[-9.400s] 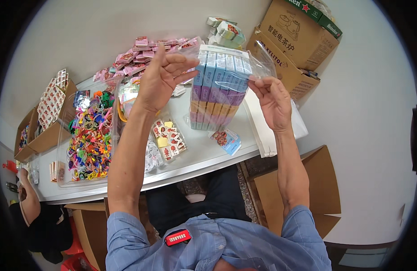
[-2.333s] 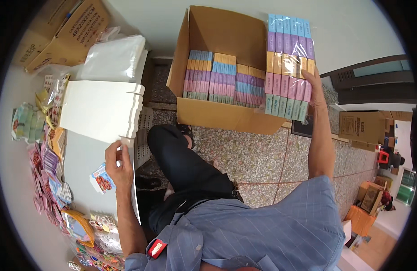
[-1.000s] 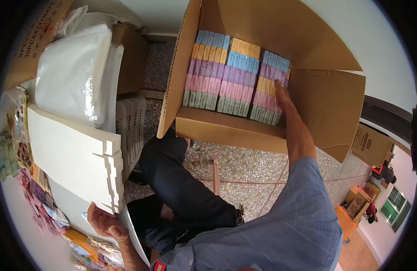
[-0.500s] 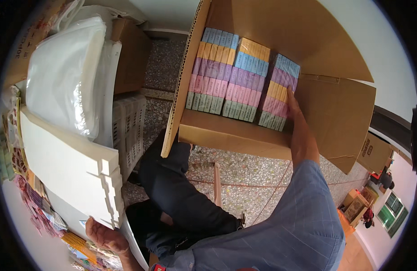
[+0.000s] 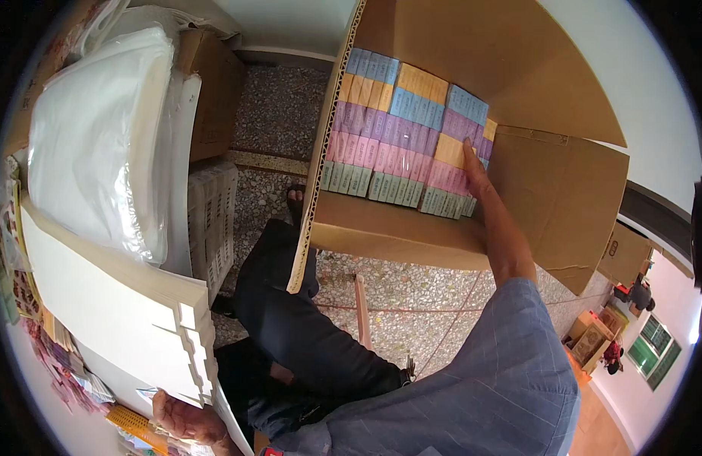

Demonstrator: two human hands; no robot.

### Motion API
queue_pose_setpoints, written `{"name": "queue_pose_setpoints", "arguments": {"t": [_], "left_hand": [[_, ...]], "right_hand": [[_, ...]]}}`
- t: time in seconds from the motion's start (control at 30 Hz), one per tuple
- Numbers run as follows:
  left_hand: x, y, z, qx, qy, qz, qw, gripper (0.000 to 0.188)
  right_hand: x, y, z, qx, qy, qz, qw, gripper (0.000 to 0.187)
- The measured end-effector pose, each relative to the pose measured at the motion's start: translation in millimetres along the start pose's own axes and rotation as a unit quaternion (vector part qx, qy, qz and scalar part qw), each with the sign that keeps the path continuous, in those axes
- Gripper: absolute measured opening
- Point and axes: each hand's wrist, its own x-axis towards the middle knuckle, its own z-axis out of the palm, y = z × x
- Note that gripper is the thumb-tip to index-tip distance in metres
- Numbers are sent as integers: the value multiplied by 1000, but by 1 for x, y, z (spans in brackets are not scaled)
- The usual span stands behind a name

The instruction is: Organizing and packaging small colorful products into bags and boxes at a workstation.

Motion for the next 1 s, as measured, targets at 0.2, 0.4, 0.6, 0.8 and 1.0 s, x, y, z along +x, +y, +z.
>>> {"name": "queue_pose_setpoints", "arguments": {"t": [0.2, 0.4, 0.6, 0.8, 1.0], "left_hand": [[5, 1, 10, -16, -22, -3, 1000, 106], [5, 2, 8, -24, -7, 25, 999, 103], [5, 6, 12, -47, 17, 23, 998, 103], [11, 2, 18, -49, 15, 66, 997, 101], [17, 28, 28, -100, -14, 84, 991, 49]], "right_hand": [[31, 8, -26, -31, 65, -67, 995, 106], [19, 3, 9, -39, 64, -98, 992, 135], [15, 1, 19, -13, 93, -105, 990, 132], [32, 1, -3, -105, 85, -125, 983, 116], [-46, -28, 53, -364, 336, -140, 857, 96]]}}
